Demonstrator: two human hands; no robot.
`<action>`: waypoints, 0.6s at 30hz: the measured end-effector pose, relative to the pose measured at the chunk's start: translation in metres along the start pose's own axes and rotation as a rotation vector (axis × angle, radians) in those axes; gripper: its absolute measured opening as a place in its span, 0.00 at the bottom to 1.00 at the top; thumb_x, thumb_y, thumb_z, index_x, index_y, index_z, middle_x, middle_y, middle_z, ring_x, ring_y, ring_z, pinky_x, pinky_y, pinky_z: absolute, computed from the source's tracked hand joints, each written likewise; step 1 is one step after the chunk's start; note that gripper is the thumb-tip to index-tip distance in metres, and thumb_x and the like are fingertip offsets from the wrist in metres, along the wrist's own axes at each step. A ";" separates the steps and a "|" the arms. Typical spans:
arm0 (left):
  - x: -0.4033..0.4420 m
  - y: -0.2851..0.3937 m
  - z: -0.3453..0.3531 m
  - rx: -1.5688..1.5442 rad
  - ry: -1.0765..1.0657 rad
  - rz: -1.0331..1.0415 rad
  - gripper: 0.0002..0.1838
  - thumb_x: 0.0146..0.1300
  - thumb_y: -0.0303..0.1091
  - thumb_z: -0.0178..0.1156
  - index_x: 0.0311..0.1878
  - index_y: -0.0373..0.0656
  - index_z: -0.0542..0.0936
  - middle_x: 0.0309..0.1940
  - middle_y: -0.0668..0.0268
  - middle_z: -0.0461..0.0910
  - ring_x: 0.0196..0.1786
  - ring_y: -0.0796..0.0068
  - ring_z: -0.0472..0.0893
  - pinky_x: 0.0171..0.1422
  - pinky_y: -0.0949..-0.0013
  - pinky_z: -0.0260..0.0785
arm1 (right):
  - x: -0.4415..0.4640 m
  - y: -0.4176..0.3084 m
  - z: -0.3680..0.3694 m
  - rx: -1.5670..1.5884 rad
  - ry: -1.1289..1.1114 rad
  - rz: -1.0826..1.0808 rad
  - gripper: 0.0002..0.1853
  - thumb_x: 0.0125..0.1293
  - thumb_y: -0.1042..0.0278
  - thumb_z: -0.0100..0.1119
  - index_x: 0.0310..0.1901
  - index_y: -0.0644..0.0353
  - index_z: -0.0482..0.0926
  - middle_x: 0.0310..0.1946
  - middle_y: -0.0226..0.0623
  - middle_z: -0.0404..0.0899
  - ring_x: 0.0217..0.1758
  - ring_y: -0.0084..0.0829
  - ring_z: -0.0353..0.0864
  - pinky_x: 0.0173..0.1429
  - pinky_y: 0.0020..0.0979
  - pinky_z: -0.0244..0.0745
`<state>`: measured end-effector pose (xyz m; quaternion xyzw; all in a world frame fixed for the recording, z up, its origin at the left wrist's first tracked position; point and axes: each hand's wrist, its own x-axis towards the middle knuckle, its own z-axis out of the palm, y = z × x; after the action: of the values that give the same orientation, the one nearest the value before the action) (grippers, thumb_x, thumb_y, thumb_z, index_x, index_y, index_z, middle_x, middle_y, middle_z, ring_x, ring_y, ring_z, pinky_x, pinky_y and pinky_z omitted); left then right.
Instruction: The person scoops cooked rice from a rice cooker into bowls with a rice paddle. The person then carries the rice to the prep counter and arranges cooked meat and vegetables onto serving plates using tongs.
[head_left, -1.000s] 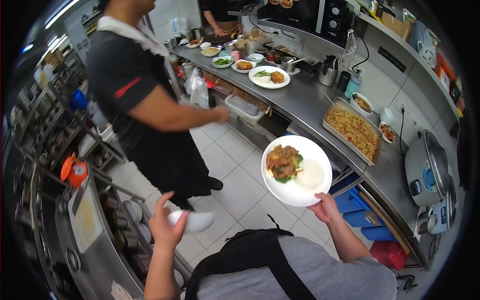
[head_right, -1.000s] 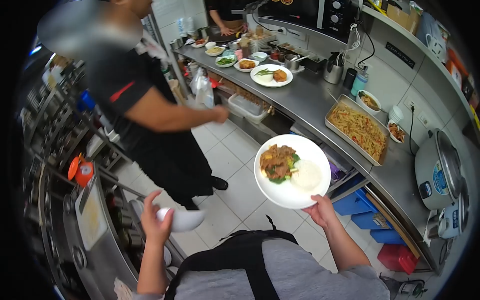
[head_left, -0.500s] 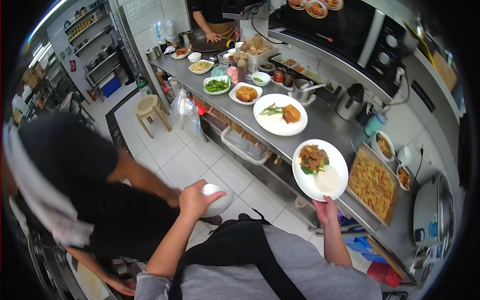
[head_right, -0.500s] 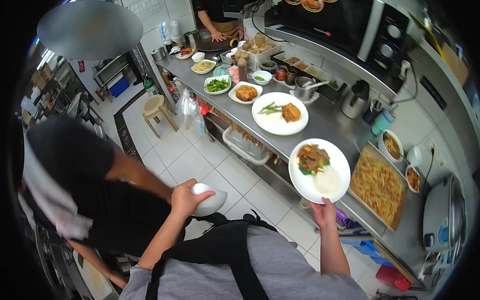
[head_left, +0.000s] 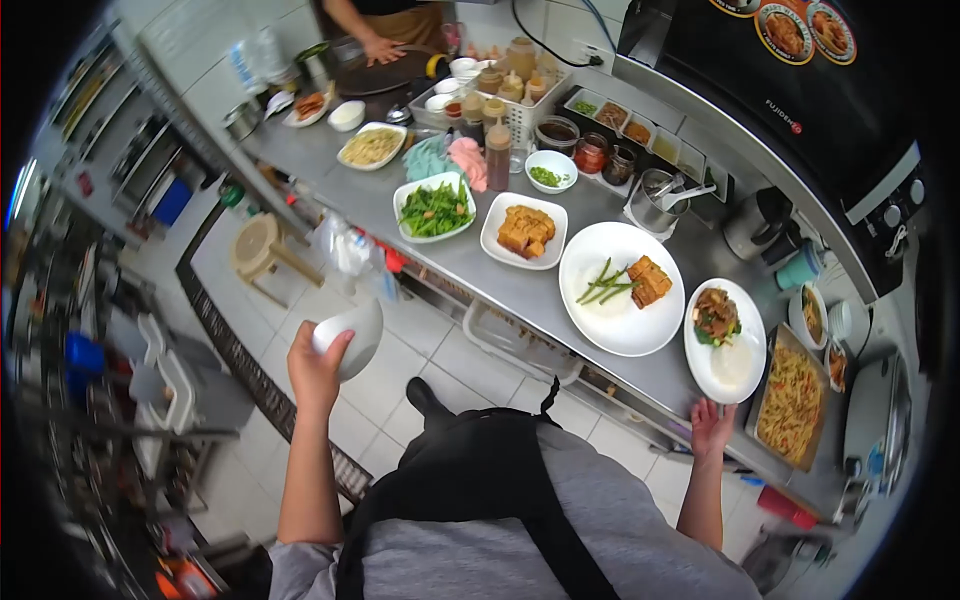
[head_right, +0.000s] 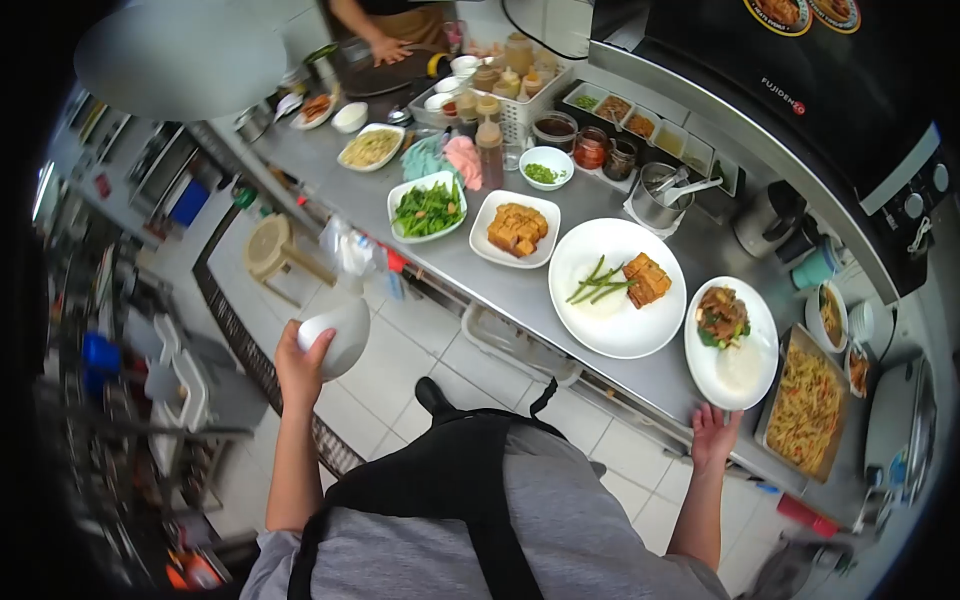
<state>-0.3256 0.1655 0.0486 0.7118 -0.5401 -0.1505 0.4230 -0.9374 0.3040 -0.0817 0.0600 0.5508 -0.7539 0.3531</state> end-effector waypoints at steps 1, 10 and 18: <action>0.025 -0.016 0.001 -0.074 -0.048 0.002 0.17 0.57 0.36 0.73 0.31 0.38 0.73 0.25 0.61 0.79 0.29 0.75 0.75 0.36 0.68 0.70 | 0.005 0.023 -0.009 -0.036 0.212 -0.061 0.21 0.75 0.47 0.46 0.61 0.50 0.66 0.41 0.32 0.76 0.34 0.26 0.74 0.39 0.33 0.72; 0.210 -0.034 -0.003 -0.310 -0.547 0.136 0.14 0.61 0.30 0.69 0.34 0.40 0.71 0.27 0.70 0.72 0.31 0.84 0.67 0.35 0.77 0.63 | 0.012 0.044 0.324 -1.100 -0.243 -1.150 0.08 0.71 0.74 0.54 0.48 0.62 0.76 0.44 0.42 0.79 0.44 0.35 0.80 0.52 0.31 0.73; 0.301 -0.050 0.017 -0.073 -0.679 0.621 0.15 0.47 0.36 0.75 0.32 0.44 0.78 0.28 0.65 0.73 0.36 0.61 0.72 0.47 0.61 0.59 | 0.151 0.031 0.431 -2.437 0.186 -1.216 0.16 0.70 0.65 0.46 0.56 0.46 0.79 0.59 0.36 0.77 0.64 0.36 0.75 0.61 0.49 0.72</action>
<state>-0.1930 -0.1090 0.0730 0.4113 -0.8300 -0.2605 0.2720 -0.9025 -0.1476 -0.0121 -0.4863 0.8211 0.1773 -0.2407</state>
